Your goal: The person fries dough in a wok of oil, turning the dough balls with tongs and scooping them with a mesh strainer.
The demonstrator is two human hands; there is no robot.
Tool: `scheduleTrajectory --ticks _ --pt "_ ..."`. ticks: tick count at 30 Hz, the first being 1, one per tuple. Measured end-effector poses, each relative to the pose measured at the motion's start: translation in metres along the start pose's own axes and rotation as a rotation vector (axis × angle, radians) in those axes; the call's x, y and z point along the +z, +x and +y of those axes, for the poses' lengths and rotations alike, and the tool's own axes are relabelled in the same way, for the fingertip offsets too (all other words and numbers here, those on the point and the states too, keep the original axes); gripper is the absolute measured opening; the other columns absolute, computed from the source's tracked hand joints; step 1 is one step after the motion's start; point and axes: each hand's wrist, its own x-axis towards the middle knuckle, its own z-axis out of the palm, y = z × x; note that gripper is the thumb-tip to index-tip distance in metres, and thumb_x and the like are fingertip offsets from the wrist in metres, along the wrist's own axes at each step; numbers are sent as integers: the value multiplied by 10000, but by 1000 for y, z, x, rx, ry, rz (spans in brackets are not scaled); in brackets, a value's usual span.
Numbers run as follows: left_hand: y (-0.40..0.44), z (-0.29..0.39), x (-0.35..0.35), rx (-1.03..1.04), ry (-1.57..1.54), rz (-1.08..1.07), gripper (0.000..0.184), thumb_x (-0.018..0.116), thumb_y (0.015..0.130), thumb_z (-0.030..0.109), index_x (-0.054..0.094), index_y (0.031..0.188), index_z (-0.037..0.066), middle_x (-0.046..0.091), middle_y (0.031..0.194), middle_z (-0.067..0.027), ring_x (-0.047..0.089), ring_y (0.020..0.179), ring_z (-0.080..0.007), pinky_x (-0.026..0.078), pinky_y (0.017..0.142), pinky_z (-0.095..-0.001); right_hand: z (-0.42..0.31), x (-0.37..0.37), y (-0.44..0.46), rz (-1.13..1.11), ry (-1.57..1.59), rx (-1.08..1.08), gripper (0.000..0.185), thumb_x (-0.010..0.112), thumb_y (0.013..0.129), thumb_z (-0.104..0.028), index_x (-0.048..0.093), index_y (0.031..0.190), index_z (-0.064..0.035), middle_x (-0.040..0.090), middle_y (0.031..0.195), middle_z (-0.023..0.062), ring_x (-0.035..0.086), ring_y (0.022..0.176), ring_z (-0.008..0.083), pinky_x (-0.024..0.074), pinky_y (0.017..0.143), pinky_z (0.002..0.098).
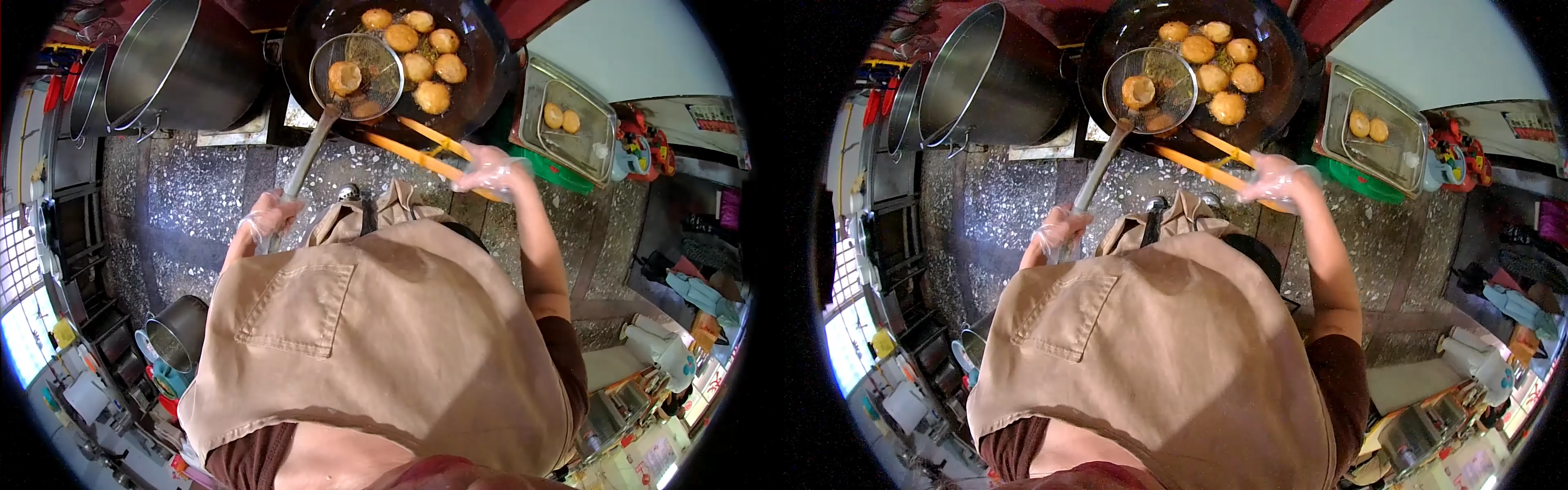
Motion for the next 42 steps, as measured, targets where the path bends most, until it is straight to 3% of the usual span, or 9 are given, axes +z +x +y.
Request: scheduleTrajectory --ticks 5,10,22,24,26,27,31,35,42 --pt "-8 4 6 -27 -8 37 279 690 744 237 551 794 -1 517 581 -19 455 472 -100 354 436 -260 9 -45 -40 76 628 164 925 762 579 -265 320 1301 107 510 1215 217 549 1055 233 402 912 286" --pt "-7 3 8 -19 22 30 287 689 746 239 531 796 4 510 577 -20 462 475 -107 353 431 -262 -22 -50 9 450 -300 347 775 640 713 -300 261 1309 19 527 1106 240 553 1020 326 456 869 368" --pt "-8 0 14 -5 -34 36 267 686 747 219 531 783 5 509 579 -19 461 481 -105 345 435 -256 -46 -43 126 350 -420 345 574 548 792 -312 445 1216 61 548 1186 144 533 1103 215 446 888 277" --pt "-9 1 16 9 -63 41 267 686 748 227 513 748 24 496 551 -17 454 451 -108 340 411 -264 -50 -45 122 485 -319 384 524 582 765 -295 522 1147 59 565 1175 128 537 1098 216 455 864 288" --pt "-10 2 18 7 -79 63 264 688 748 217 512 728 22 499 547 -18 462 442 -109 343 400 -265 -47 -60 111 154 71 364 515 631 729 -317 575 1077 58 571 1158 149 525 1108 234 447 849 305" --pt "-9 1 18 7 -85 64 264 688 748 217 512 728 22 499 547 -18 462 442 -109 343 400 -265 -8 -43 134 225 295 223 532 703 685 -318 592 1031 70 641 927 157 611 845 258 461 782 338" --pt "-6 -2 17 18 -77 42 258 693 744 196 509 701 21 511 544 -26 477 428 -114 351 383 -268 17 -36 131 223 864 277 351 710 707 -290 604 896 -14 582 713 58 542 554 159 460 518 276" --pt "-3 -4 15 31 -77 27 252 695 739 188 516 687 18 515 540 -31 480 427 -117 357 382 -268 16 -35 103 113 1249 241 299 706 737 -267 589 893 -40 542 698 42 489 490 115 418 441 208" --pt "-1 -4 11 -15 -27 -1 272 696 742 242 552 719 12 528 563 -28 468 470 -112 361 445 -262 21 -19 52 61 1300 52 305 633 796 -250 558 989 -25 598 783 76 548 544 138 453 463 247"
